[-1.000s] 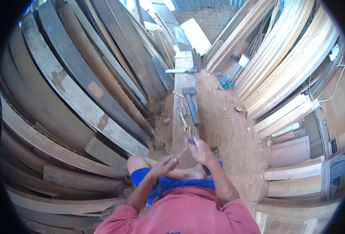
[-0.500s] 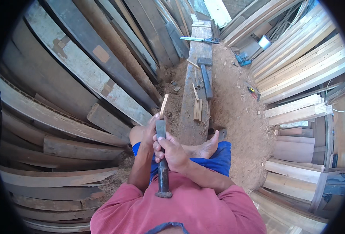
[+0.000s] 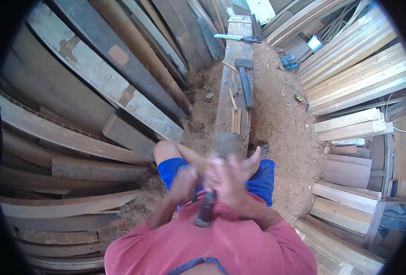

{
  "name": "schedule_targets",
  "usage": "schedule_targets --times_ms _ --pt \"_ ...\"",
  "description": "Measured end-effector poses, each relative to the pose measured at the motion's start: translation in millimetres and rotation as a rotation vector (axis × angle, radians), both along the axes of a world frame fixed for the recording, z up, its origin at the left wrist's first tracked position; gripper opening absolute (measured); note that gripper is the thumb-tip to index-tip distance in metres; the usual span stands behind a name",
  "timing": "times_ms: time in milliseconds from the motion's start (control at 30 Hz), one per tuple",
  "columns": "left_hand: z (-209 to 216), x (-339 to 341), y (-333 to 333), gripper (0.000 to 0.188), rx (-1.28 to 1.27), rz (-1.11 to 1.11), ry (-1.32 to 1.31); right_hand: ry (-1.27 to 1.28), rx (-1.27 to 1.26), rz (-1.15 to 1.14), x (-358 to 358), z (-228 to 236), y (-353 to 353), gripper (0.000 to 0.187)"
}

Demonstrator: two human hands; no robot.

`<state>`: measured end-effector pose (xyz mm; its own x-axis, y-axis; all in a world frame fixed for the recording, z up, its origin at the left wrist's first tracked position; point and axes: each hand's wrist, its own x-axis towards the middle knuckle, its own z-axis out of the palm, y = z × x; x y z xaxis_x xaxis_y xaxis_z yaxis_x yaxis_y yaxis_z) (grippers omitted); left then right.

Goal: The person shapes a small piece of wood into a peg by hand using a chisel and a large axe-like tool as a mallet, striking the chisel to shave off thin layers of wood while resting the peg against a large wooden beam.

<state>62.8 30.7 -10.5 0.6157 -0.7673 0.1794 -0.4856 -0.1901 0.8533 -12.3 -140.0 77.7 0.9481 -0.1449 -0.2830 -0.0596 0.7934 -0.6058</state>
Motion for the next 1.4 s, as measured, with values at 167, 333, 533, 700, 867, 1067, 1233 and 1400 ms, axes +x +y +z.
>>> schedule_targets --times_ms 167,333,533,700,867,1067,1233,1400 --pt "-39 -28 27 0.020 -0.393 0.283 1.075 0.051 -0.099 -0.123 -9 11 -39 0.013" --pt "11 51 -35 0.027 -0.476 0.215 1.115 0.090 0.045 0.037 33 -18 -13 0.013" --pt "33 64 -51 0.043 -0.280 0.320 0.768 0.078 0.148 0.243 36 -12 24 0.011" --pt "37 38 -47 0.046 -0.207 0.274 0.425 0.069 -0.030 0.241 20 0 23 0.013" --pt "-8 -30 7 0.039 -0.015 0.137 0.677 -0.138 -0.146 0.021 -12 39 -16 0.013" --pt "0 27 -26 0.030 -0.562 0.168 1.054 0.061 0.096 0.022 33 -8 -8 0.011" --pt "21 61 -52 0.032 -0.436 0.309 0.783 0.046 0.134 0.234 37 -10 26 0.012" --pt "36 40 -46 0.039 -0.252 0.233 0.581 0.031 0.053 0.246 18 -3 24 0.012"
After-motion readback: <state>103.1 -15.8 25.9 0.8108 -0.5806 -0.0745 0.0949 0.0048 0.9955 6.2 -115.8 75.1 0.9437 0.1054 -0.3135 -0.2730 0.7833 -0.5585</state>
